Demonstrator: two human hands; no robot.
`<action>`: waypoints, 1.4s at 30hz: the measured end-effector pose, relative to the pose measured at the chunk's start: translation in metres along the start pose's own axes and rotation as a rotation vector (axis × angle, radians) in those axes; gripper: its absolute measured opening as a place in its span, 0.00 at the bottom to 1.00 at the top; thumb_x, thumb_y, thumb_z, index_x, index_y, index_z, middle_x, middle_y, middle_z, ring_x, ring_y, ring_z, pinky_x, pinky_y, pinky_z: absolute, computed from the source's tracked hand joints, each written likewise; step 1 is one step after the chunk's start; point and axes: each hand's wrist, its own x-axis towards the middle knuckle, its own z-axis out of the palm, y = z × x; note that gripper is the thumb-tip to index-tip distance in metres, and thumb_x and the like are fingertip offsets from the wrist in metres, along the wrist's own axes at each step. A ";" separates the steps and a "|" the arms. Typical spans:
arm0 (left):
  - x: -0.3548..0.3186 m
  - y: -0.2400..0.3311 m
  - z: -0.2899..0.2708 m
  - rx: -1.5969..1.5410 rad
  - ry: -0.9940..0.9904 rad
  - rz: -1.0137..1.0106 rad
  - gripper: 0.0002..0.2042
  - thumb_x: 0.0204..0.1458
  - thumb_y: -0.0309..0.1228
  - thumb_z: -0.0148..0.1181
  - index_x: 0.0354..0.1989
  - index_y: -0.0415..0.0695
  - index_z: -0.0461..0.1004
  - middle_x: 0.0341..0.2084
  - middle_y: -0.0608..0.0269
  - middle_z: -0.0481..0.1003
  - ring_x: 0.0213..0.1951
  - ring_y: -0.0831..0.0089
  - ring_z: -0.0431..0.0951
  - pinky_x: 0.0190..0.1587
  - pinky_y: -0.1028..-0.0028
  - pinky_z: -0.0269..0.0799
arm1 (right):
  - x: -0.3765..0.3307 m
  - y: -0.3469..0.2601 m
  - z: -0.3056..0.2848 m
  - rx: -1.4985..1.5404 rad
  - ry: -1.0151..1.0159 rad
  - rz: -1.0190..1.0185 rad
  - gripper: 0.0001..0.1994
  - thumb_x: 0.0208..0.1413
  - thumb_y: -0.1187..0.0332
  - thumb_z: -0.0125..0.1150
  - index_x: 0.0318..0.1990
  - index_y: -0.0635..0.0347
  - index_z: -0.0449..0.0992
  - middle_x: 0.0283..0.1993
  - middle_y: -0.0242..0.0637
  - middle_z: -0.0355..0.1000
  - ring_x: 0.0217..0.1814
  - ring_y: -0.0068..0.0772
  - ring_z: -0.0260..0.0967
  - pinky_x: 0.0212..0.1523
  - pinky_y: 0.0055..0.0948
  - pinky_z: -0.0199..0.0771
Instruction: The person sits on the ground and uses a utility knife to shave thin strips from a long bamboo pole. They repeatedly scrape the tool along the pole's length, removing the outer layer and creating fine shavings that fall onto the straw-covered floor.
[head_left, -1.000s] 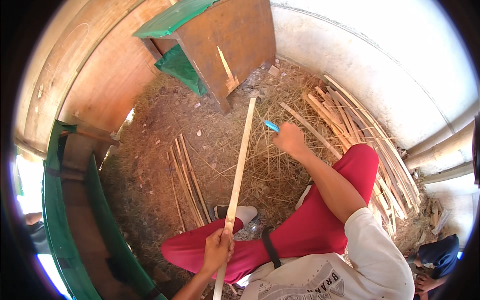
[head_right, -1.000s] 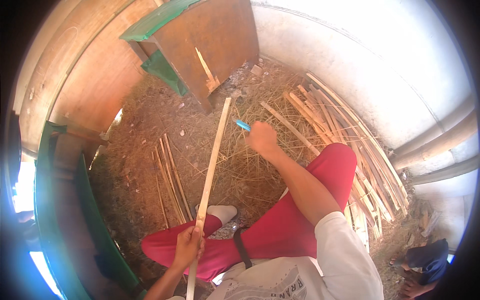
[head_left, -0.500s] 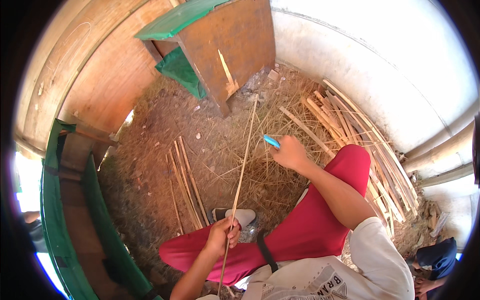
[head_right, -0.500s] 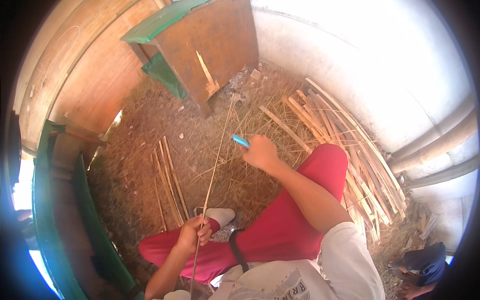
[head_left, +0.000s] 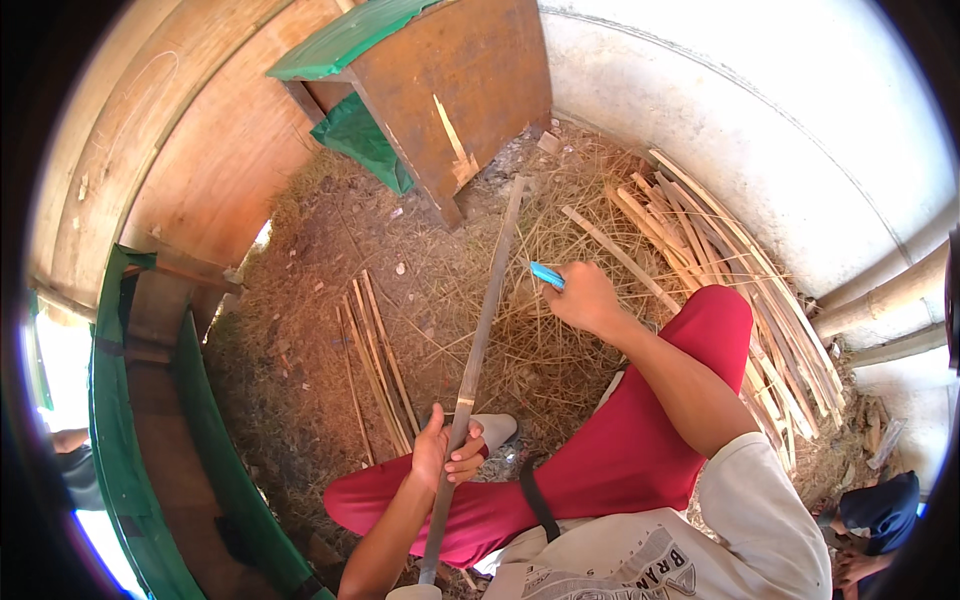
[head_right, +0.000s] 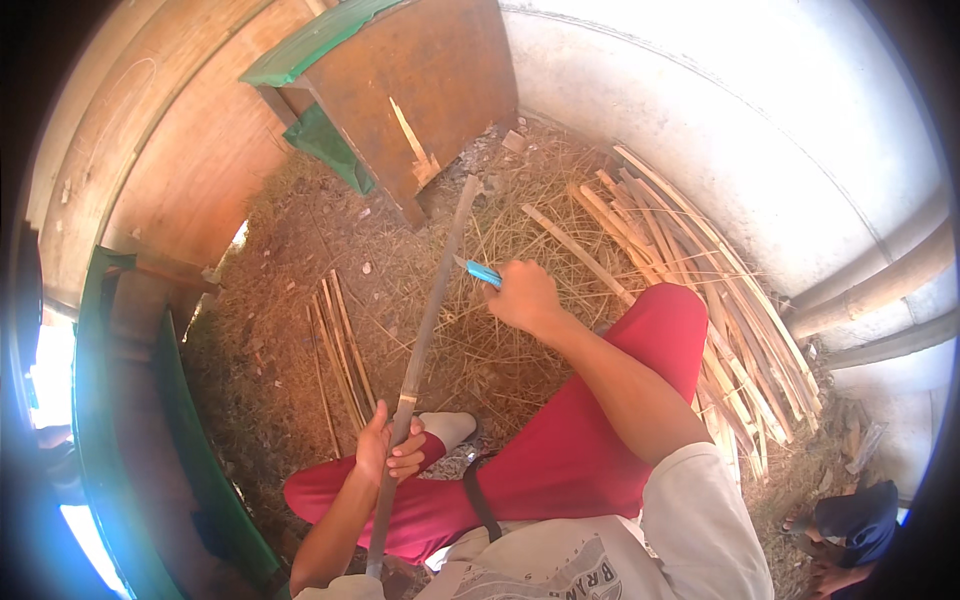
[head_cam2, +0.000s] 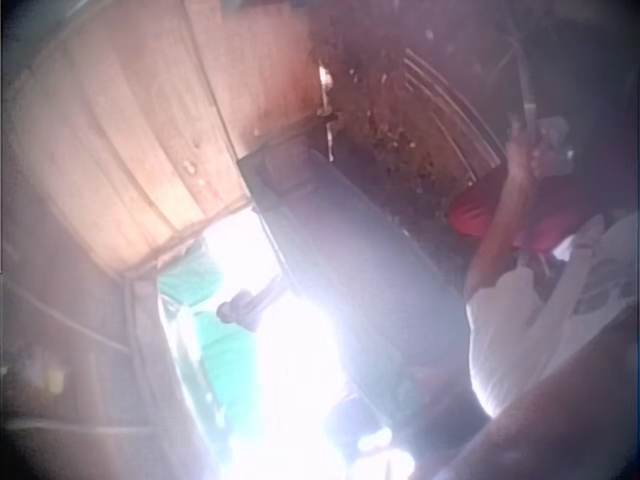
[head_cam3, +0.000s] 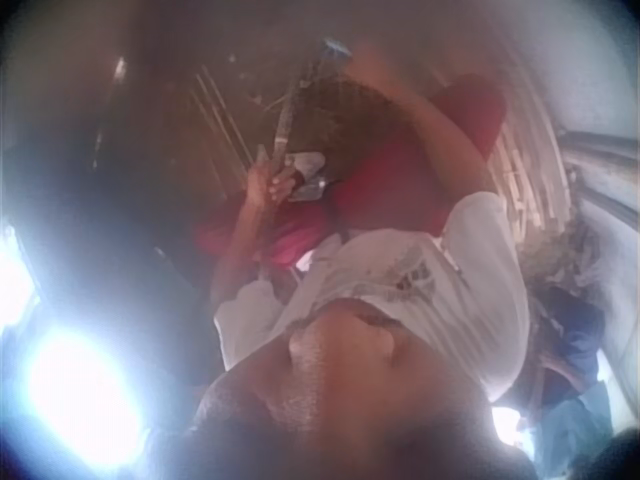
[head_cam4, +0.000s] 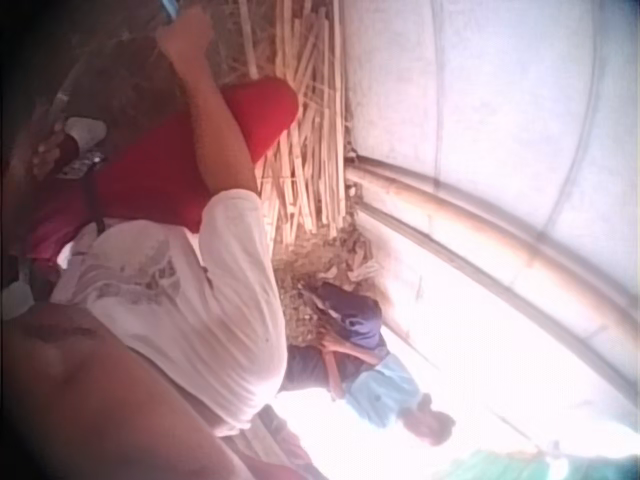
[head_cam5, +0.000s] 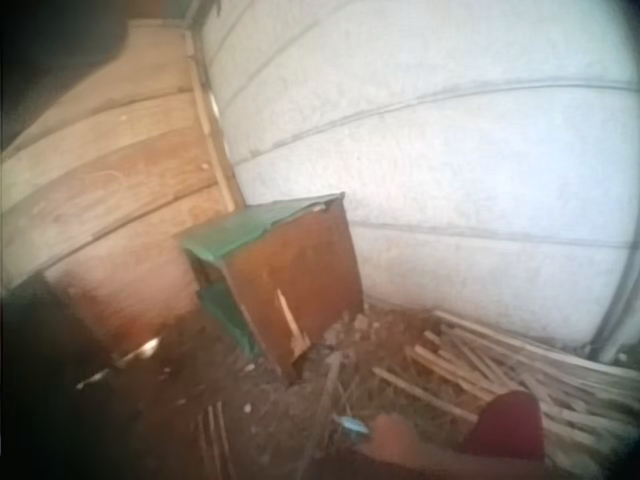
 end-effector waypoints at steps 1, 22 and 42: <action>0.000 0.001 -0.001 0.014 -0.006 0.002 0.32 0.65 0.62 0.33 0.37 0.41 0.68 0.13 0.72 0.56 0.10 0.81 0.53 0.10 0.78 0.50 | -0.001 -0.001 -0.001 0.009 0.000 0.000 0.10 0.54 0.62 0.62 0.31 0.60 0.82 0.24 0.45 0.76 0.29 0.47 0.78 0.38 0.46 0.79; 0.056 -0.005 0.034 1.347 0.659 0.319 0.31 0.69 0.54 0.34 0.25 0.37 0.67 0.16 0.55 0.66 0.22 0.63 0.69 0.30 0.61 0.64 | -0.018 -0.003 0.016 -0.305 -0.109 -0.177 0.09 0.49 0.69 0.60 0.30 0.66 0.80 0.30 0.52 0.77 0.33 0.55 0.78 0.36 0.49 0.78; 0.077 -0.005 0.052 1.517 0.771 0.371 0.30 0.70 0.48 0.34 0.36 0.29 0.73 0.30 0.26 0.73 0.39 0.29 0.74 0.42 0.46 0.67 | -0.025 -0.023 0.022 -0.404 -0.179 -0.162 0.08 0.52 0.70 0.59 0.30 0.66 0.81 0.33 0.52 0.78 0.36 0.54 0.80 0.38 0.47 0.80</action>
